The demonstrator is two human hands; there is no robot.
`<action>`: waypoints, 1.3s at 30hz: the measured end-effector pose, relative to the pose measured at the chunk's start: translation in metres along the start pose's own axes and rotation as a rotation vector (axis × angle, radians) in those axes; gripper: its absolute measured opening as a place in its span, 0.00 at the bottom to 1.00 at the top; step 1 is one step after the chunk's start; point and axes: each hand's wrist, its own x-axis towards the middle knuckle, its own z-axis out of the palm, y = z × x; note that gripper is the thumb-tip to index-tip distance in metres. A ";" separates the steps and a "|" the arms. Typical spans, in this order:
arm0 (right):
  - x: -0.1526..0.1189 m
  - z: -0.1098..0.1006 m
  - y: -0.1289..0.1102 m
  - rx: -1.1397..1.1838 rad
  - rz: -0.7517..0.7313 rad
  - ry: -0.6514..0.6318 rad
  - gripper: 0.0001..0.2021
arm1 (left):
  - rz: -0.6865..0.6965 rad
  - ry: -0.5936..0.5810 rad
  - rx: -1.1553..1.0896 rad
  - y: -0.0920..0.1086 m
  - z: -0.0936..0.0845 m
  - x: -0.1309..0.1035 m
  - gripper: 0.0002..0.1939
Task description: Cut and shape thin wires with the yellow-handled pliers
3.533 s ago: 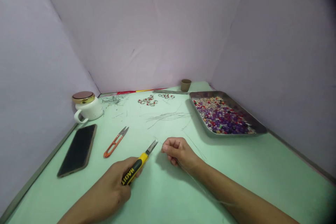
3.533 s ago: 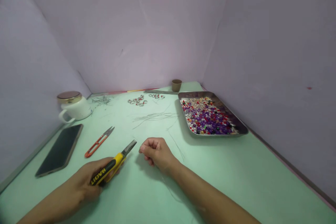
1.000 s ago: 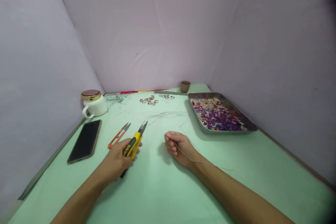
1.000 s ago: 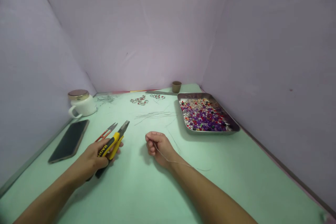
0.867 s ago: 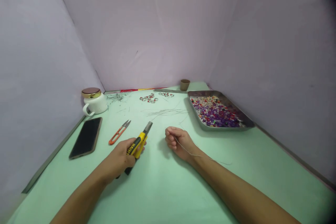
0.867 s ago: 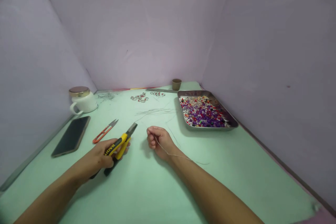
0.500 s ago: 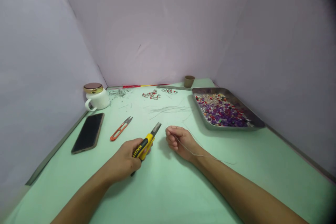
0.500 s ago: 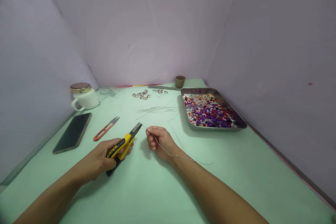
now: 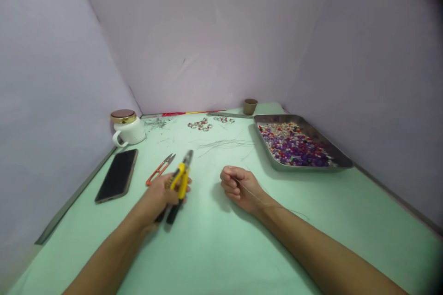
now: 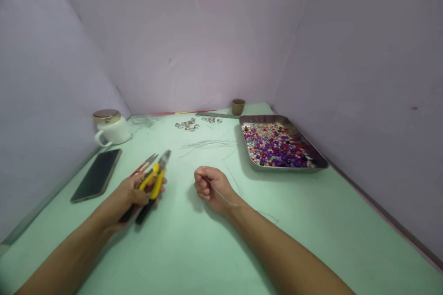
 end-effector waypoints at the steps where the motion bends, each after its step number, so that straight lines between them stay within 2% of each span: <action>1: 0.000 0.000 0.000 0.009 0.000 -0.001 0.09 | 0.020 0.102 -0.039 -0.001 -0.006 0.003 0.22; 2: 0.000 0.000 -0.001 0.015 -0.002 0.000 0.09 | 0.026 0.182 -0.050 -0.001 -0.011 0.005 0.21; 3: 0.001 0.001 -0.001 0.018 -0.006 0.002 0.09 | 0.042 0.214 -0.064 0.000 -0.014 0.006 0.21; 4: 0.001 0.001 -0.001 0.017 -0.012 0.007 0.09 | 0.052 0.190 -0.077 0.001 -0.016 0.006 0.21; 6: 0.003 0.001 -0.001 0.014 -0.032 0.021 0.09 | 0.058 0.062 -0.084 0.004 -0.013 0.001 0.20; 8: 0.004 0.001 -0.001 0.012 -0.046 0.034 0.09 | 0.023 -0.087 -0.041 0.008 -0.003 -0.006 0.15; 10: 0.004 0.000 -0.001 0.005 -0.051 0.041 0.10 | -0.002 -0.178 0.032 0.011 0.008 -0.013 0.14; 13: 0.004 -0.001 0.000 -0.026 -0.051 0.039 0.10 | 0.001 -0.248 0.136 0.013 0.018 -0.018 0.12; 18: 0.004 -0.001 0.004 -0.112 -0.069 0.008 0.09 | 0.038 -0.262 0.210 0.011 0.019 -0.018 0.11; 25: 0.003 0.002 0.007 -0.146 -0.050 -0.017 0.09 | 0.005 -0.209 0.249 0.010 0.022 -0.016 0.14; 27: 0.003 0.001 0.006 -0.129 -0.037 -0.012 0.08 | -0.005 -0.219 0.238 0.009 0.019 -0.013 0.15; 29: 0.003 0.000 0.004 -0.110 -0.027 0.004 0.07 | -0.031 -0.175 0.191 0.007 0.011 -0.008 0.17; 30: 0.003 -0.001 0.002 -0.101 -0.024 0.014 0.07 | -0.037 -0.114 0.172 0.007 0.006 -0.005 0.19; 32: 0.004 -0.002 -0.001 -0.085 -0.027 0.033 0.07 | 0.005 0.122 0.188 0.007 -0.007 0.002 0.20; 34: 0.004 -0.003 -0.004 -0.070 -0.040 0.048 0.08 | 0.008 0.364 0.473 0.007 -0.016 0.006 0.18; 36: 0.006 -0.005 -0.005 -0.052 -0.058 0.041 0.08 | 0.053 0.375 0.668 0.006 -0.017 0.008 0.15; 39: 0.007 -0.007 -0.005 -0.031 -0.083 0.015 0.08 | 0.223 0.240 0.872 -0.004 -0.004 0.006 0.06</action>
